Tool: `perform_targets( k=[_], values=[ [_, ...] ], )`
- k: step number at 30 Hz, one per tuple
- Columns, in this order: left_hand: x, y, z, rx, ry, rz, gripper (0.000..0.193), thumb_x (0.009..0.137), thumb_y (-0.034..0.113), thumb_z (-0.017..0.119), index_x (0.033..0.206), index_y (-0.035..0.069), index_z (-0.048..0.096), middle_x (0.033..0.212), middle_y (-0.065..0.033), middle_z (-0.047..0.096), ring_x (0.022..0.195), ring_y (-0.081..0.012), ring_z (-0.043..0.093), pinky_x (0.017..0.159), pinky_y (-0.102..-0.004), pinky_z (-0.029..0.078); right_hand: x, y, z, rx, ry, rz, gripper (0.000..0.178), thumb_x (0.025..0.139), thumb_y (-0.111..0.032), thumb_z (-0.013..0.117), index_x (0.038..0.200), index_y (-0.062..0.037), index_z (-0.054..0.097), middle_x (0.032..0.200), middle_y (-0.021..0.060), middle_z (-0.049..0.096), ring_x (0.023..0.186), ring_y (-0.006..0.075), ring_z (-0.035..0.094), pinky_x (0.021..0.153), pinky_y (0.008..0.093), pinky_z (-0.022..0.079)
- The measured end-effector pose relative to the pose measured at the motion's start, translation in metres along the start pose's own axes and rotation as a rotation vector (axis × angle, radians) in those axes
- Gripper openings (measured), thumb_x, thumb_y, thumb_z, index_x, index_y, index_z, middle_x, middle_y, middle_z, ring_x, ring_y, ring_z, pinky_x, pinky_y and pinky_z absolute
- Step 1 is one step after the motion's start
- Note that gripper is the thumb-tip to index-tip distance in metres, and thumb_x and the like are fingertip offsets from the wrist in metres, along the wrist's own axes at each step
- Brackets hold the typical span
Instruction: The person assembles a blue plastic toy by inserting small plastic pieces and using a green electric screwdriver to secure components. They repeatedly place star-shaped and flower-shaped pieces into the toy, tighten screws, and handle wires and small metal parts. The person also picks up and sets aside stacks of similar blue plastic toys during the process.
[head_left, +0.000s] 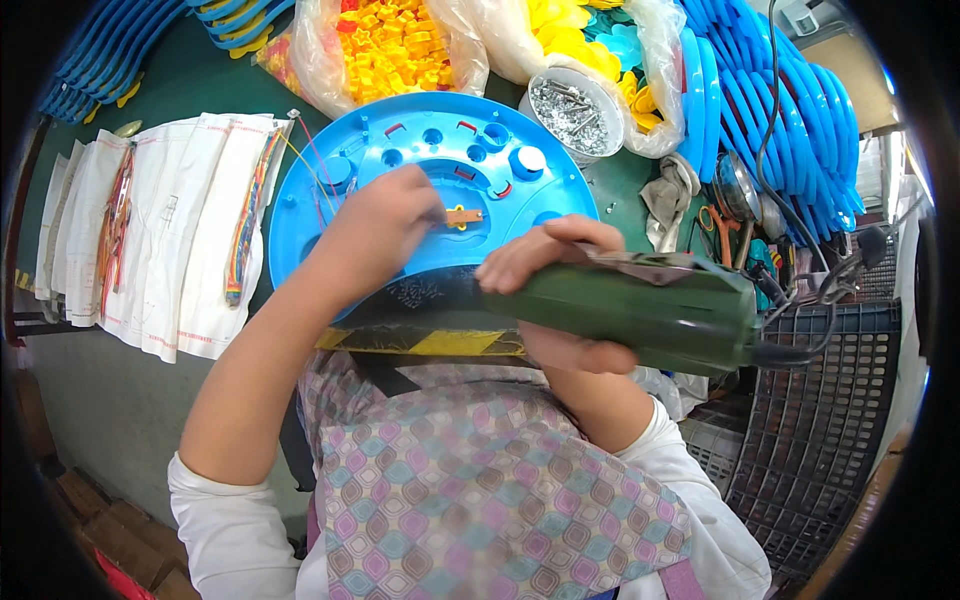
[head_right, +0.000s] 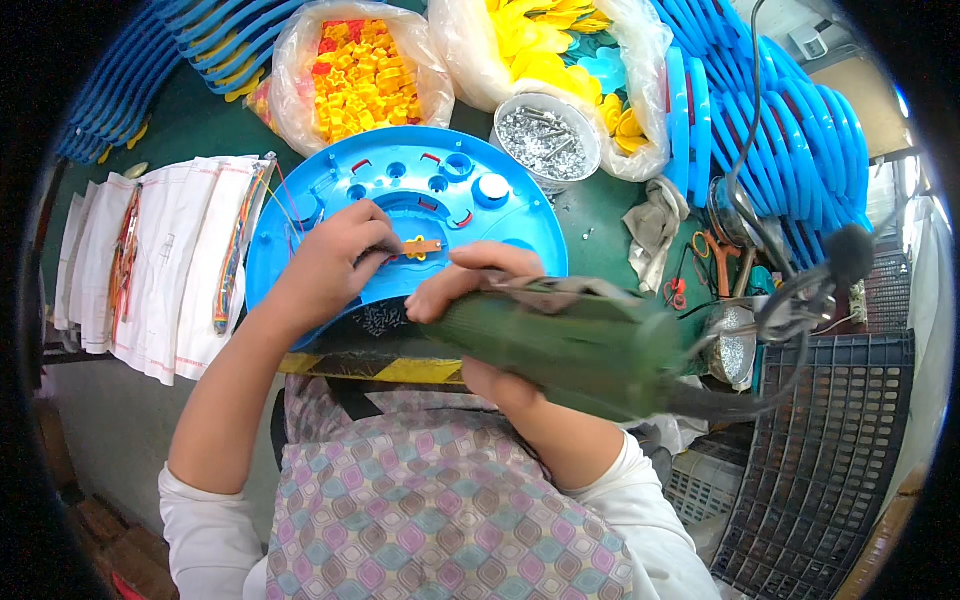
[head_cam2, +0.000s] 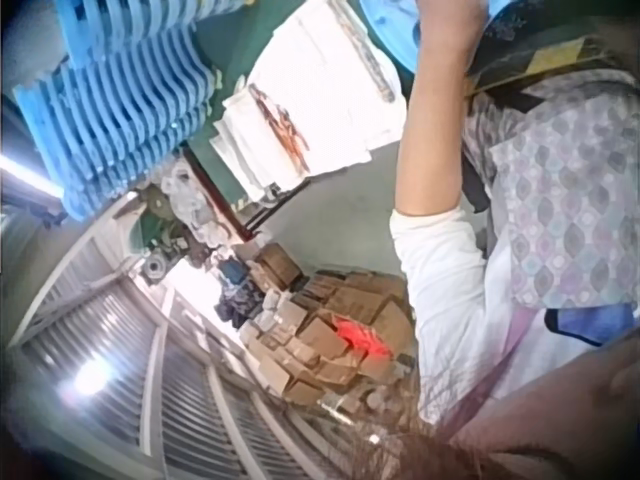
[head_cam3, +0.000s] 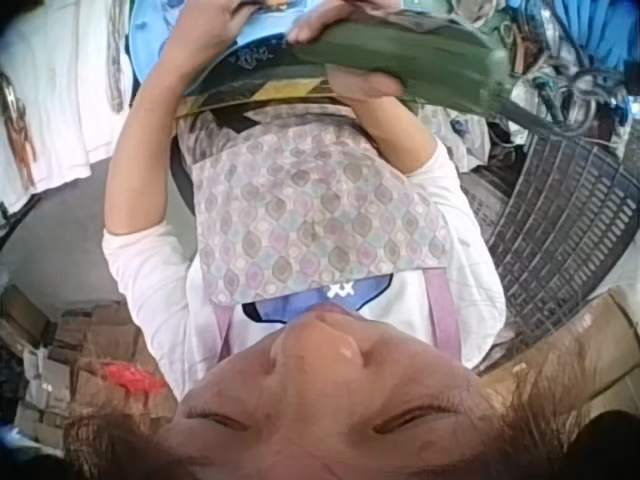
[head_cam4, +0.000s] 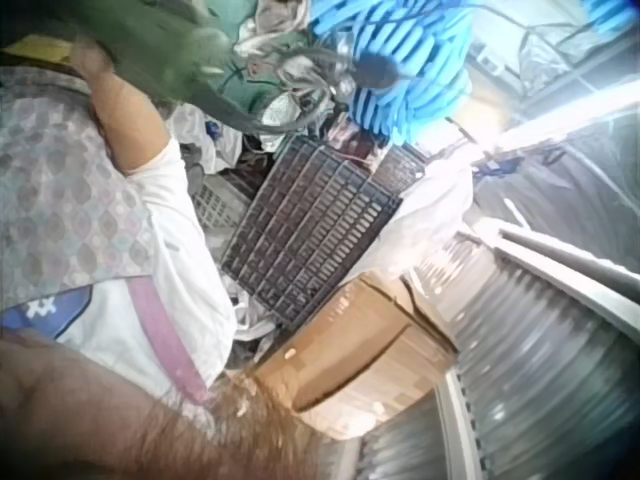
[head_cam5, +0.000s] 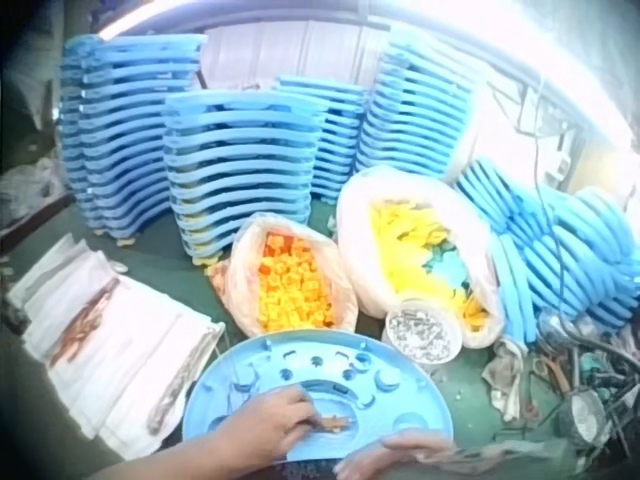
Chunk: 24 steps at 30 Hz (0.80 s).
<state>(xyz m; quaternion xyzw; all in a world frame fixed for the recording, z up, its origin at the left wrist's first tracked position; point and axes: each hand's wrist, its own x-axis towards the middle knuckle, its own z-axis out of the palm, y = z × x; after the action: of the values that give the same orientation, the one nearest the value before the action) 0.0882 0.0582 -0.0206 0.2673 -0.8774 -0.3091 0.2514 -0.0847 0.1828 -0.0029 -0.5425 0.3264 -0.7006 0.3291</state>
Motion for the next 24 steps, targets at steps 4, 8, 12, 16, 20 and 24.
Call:
perform_targets(
  k=[4,8,12,16,20,24],
  values=[
    [0.000,0.005,-0.014,-0.110,-0.105,-0.088,0.013,0.084,-0.003,0.065,0.095,0.002,0.070,0.103,-0.0121,0.064,0.100,-0.0297,0.066,0.088,-0.0379,0.053,0.014,-0.009,-0.011,0.163,-0.011,-0.143,0.123,0.068,-0.102,0.044,0.140,-0.0017,0.044,0.079,0.0129,0.064,0.068,0.0250,0.065,0.068,0.0407,0.058],
    [-0.003,0.003,-0.018,-0.090,-0.132,0.014,0.014,0.083,0.001,0.067,0.096,0.004,0.070,0.104,-0.0098,0.064,0.102,-0.0275,0.064,0.092,-0.0392,0.052,0.030,-0.015,-0.014,0.228,0.029,-0.173,0.121,0.071,-0.102,0.039,0.138,-0.0024,0.048,0.078,0.0117,0.063,0.068,0.0253,0.065,0.067,0.0414,0.058],
    [-0.001,0.009,-0.020,-0.119,-0.138,0.023,0.018,0.081,0.011,0.076,0.096,0.006,0.069,0.098,-0.0109,0.062,0.099,-0.0305,0.063,0.088,-0.0420,0.051,0.046,0.000,-0.011,0.235,0.063,-0.143,0.121,0.072,-0.101,0.041,0.137,0.0003,0.047,0.079,0.0127,0.064,0.068,0.0254,0.065,0.068,0.0418,0.058],
    [0.000,0.009,-0.013,-0.051,-0.090,0.015,0.018,0.080,0.010,0.080,0.095,0.007,0.071,0.097,-0.0085,0.063,0.097,-0.0293,0.064,0.085,-0.0383,0.052,0.053,0.012,-0.005,0.261,0.060,-0.097,0.120,0.072,-0.100,0.044,0.135,0.0020,0.047,0.079,0.0136,0.065,0.069,0.0256,0.066,0.069,0.0422,0.059],
    [-0.001,0.003,-0.011,-0.053,-0.089,-0.010,0.015,0.082,0.008,0.079,0.096,0.007,0.073,0.097,-0.0079,0.064,0.097,-0.0288,0.064,0.085,-0.0391,0.052,0.058,0.017,-0.005,0.253,0.054,-0.095,0.119,0.073,-0.099,0.043,0.135,0.0027,0.046,0.080,0.0140,0.065,0.070,0.0257,0.066,0.070,0.0427,0.059],
    [-0.002,0.002,-0.011,-0.093,-0.073,-0.007,0.015,0.083,0.008,0.078,0.098,0.008,0.075,0.099,-0.0079,0.066,0.097,-0.0287,0.064,0.085,-0.0399,0.051,0.060,0.017,-0.009,0.273,0.060,-0.093,0.118,0.075,-0.098,0.043,0.136,0.0026,0.044,0.081,0.0142,0.065,0.071,0.0258,0.066,0.072,0.0440,0.059]
  ],
)
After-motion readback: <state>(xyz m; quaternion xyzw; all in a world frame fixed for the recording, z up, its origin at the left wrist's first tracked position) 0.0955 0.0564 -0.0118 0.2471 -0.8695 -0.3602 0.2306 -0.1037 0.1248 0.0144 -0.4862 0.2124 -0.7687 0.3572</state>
